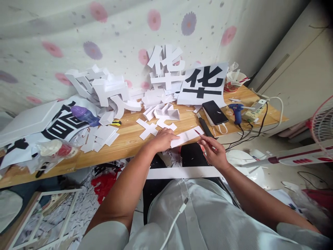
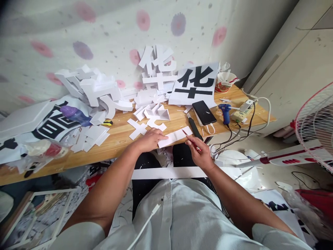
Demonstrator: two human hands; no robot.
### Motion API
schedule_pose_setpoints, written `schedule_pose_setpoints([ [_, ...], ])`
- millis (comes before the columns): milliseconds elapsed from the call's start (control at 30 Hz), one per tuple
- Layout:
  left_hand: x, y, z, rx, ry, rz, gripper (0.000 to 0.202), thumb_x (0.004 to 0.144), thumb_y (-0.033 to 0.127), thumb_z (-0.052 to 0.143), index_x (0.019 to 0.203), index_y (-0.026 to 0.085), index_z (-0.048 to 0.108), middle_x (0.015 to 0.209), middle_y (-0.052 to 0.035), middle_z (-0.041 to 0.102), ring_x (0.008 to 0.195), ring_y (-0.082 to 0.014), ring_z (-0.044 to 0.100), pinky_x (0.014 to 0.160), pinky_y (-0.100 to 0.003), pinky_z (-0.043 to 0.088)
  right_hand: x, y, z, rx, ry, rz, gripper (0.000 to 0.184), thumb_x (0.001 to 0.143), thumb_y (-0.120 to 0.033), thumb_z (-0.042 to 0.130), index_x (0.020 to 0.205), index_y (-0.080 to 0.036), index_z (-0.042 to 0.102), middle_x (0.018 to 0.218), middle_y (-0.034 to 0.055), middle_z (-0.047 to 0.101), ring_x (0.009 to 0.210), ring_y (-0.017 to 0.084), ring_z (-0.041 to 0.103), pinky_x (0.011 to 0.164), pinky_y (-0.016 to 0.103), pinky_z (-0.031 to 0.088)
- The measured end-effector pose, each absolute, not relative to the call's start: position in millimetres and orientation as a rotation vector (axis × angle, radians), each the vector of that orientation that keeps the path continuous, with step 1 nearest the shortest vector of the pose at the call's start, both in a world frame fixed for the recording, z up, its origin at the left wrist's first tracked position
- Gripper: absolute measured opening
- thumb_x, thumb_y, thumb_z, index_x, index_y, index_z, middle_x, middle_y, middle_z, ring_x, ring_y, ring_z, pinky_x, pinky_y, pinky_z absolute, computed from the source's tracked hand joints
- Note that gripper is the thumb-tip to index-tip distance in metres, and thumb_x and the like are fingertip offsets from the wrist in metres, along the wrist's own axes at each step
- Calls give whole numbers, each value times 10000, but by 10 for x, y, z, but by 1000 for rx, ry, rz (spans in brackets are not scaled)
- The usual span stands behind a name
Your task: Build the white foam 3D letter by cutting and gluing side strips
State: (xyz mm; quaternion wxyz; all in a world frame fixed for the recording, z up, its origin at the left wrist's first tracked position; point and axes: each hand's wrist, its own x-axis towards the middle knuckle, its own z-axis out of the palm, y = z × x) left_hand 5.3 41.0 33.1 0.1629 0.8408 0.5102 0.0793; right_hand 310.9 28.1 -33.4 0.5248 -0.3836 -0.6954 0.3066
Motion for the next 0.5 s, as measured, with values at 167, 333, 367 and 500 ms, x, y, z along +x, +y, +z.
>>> schedule_pose_setpoints([
  [167, 45, 501, 455, 2324, 1418, 121, 478, 958, 161, 582, 1264, 440, 820, 1085, -48, 734, 1125, -280, 598, 1035, -377, 455, 3183, 340, -490, -898, -1829, 586, 341, 1110, -307, 540, 1387, -308, 740, 1296, 83, 810, 1114, 252, 802, 1048, 478, 648],
  [333, 18, 709, 485, 2216, 1412, 6, 563, 865, 62, 578, 1236, 392, 842, 1136, -66, 754, 1108, -273, 617, 1010, -357, 452, 3228, 475, -525, -1001, -1886, 402, 363, 1100, -301, 538, 1403, -261, 733, 1336, 112, 798, 1208, 287, 780, 1090, 504, 630],
  [367, 11, 751, 481, 2186, 1424, -1, 553, 843, 68, 608, 1229, 384, 847, 1126, -73, 753, 1075, -271, 628, 996, -354, 460, 3232, 494, -524, -1035, -1886, 378, 359, 1099, -309, 541, 1394, -252, 738, 1321, 117, 804, 1195, 294, 786, 1080, 507, 634],
  [500, -6, 859, 476, 2089, 1450, 19, 522, 781, 88, 717, 1183, 387, 866, 1102, -74, 740, 926, -244, 648, 954, -347, 491, 3195, 536, -439, -1056, -1939, 278, 332, 1081, -323, 586, 1363, -243, 744, 1301, 130, 810, 1168, 318, 790, 1041, 515, 642],
])
